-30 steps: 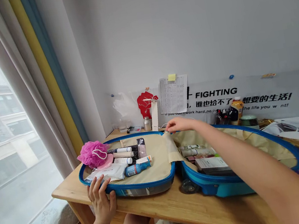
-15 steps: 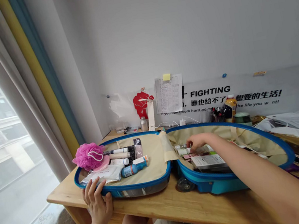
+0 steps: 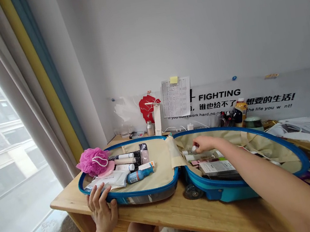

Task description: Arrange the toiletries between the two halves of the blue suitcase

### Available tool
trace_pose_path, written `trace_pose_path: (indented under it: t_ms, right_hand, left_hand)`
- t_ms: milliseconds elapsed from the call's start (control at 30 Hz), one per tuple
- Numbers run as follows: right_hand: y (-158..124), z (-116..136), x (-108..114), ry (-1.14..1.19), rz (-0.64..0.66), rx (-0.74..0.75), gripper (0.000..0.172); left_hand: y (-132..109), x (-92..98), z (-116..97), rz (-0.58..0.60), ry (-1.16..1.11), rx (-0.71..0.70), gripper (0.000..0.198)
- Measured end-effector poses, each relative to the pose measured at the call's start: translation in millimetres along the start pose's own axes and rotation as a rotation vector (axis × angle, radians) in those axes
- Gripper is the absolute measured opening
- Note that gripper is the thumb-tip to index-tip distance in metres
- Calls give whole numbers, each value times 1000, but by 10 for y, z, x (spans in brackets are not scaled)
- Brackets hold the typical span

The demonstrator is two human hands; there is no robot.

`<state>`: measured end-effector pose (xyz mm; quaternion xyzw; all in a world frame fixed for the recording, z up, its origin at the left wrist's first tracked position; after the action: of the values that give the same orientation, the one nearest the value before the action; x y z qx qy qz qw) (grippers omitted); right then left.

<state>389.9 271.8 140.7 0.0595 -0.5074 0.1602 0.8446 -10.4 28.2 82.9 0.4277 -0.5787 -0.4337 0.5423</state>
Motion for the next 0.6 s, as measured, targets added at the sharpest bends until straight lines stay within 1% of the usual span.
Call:
trace_pose_path:
  t_ms: [100, 200, 267, 300, 333, 400, 500, 600]
  right_hand:
    - [-24, 183, 346, 93, -182, 70, 24]
    - [-31, 460, 668, 219, -361, 150, 36]
    - [11, 707, 760, 316, -440, 203, 44]
    - [55, 849, 750, 366, -457, 228, 46]
    - [116, 1003, 701, 414, -455, 251, 46]
    - [280, 1322, 503, 501, -409, 280, 42]
    - [570, 1757, 59, 584, -306, 266, 38]
    - [829, 2082, -411, 603, -215, 226, 36]
  left_hand:
    - [30, 32, -31, -18, 2, -16, 37]
    - [36, 39, -35, -22, 2, -16, 38]
    - [24, 23, -16, -11, 1, -2, 38]
    - [15, 10, -6, -2, 3, 5, 38]
    - [4, -3, 4, 5, 4, 10, 38]
    - [-16, -22, 20, 13, 5, 16, 39]
    - [-35, -33, 31, 18, 5, 19, 38]
    - [-38, -42, 28, 40, 10, 18, 37]
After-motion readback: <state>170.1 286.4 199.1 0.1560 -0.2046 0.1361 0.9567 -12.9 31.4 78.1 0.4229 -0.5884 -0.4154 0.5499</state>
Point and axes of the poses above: each hand's wrist, its own y-axis towards the middle knuckle, its own x-axis out of the back of the hand, z = x × y, the point moved 9 cm from there along y, towards the middle knuckle, and after that the axes turned 14 degrees about y, right-handed, at the moved point
